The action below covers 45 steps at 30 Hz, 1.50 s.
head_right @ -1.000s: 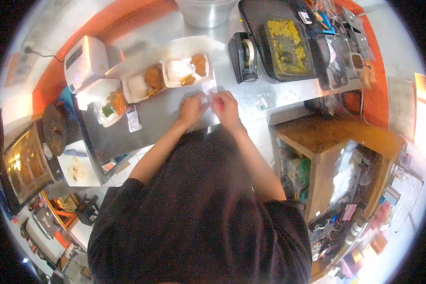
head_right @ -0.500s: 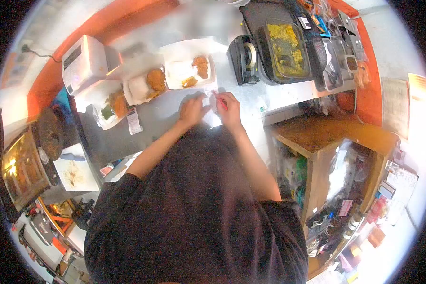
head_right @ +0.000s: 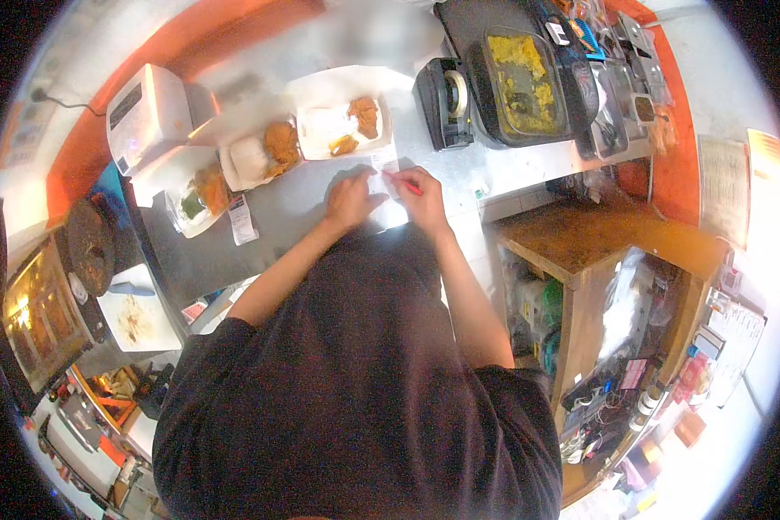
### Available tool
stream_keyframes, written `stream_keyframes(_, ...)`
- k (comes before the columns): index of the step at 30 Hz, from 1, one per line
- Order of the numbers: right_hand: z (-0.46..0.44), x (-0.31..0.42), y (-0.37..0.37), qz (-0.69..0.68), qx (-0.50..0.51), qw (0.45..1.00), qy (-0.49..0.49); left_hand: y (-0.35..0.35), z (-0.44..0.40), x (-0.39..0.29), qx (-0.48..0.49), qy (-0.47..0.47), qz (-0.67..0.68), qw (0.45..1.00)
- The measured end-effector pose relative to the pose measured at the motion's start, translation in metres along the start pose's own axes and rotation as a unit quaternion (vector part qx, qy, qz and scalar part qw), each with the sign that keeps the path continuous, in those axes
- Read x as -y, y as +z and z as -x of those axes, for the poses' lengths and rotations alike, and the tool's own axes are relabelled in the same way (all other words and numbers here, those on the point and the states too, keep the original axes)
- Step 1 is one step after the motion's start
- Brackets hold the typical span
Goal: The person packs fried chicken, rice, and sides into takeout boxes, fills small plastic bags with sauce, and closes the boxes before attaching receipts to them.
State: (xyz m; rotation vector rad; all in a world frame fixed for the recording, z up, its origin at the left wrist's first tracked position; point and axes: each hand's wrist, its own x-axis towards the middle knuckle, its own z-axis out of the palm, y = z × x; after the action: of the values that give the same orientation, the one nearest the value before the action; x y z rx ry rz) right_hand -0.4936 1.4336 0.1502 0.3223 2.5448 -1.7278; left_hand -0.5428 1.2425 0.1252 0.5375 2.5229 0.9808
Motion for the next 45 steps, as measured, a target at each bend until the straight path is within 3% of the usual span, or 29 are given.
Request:
stream_keyframes(7,0.008,0.004,-0.001,-0.01,-0.013,1.0,0.005,0.0,0.0,-0.001,0.02,-0.024,0.012,0.999)
stream_keyframes(9,0.009,0.008,-0.003,-0.061,0.005,0.997,0.044,0.001,0.001,0.0,-0.005,-0.004,0.0,1.0)
stream_keyframes(12,0.011,0.01,-0.004,0.0,-0.013,1.0,0.016,0.001,0.001,0.003,0.012,-0.004,0.016,1.0)
stream_keyframes(25,0.026,0.01,-0.011,-0.005,0.034,0.999,0.017,-0.003,0.003,-0.003,-0.012,0.009,-0.001,1.0)
stream_keyframes(27,0.028,0.004,-0.012,0.023,0.007,1.0,-0.018,-0.009,0.001,-0.007,0.045,-0.031,0.019,0.998)
stream_keyframes(28,0.027,0.003,-0.012,0.023,0.009,1.0,-0.019,-0.004,0.0,-0.003,0.043,-0.032,0.02,0.998)
stream_keyframes(30,0.028,0.002,-0.009,0.156,-0.039,0.98,-0.12,-0.001,0.001,0.004,-0.005,0.016,0.039,0.999)
stream_keyframes(34,0.019,0.016,-0.002,0.222,0.031,0.969,-0.103,-0.016,0.006,0.009,0.017,0.016,0.075,0.997)
stream_keyframes(36,0.003,0.034,-0.007,0.266,0.026,0.954,-0.139,-0.024,0.014,0.014,-0.152,-0.016,0.088,0.984)
stream_keyframes(38,-0.025,0.067,-0.012,0.237,-0.004,0.963,-0.132,-0.04,0.019,0.014,-0.15,-0.056,0.097,0.982)
stream_keyframes(40,-0.058,0.096,-0.019,0.238,-0.078,0.95,-0.187,-0.043,0.017,0.019,-0.235,-0.038,0.11,0.965)
stream_keyframes(43,-0.11,0.121,-0.019,0.25,-0.097,0.924,-0.272,-0.051,0.014,0.016,-0.209,-0.102,0.139,0.963)
stream_keyframes(44,-0.122,0.126,-0.02,0.249,-0.1,0.924,-0.272,-0.046,0.01,0.024,-0.209,-0.1,0.138,0.963)
stream_keyframes(45,-0.133,0.131,-0.021,0.226,-0.036,0.953,-0.2,-0.035,0.005,0.04,-0.211,-0.092,0.158,0.96)
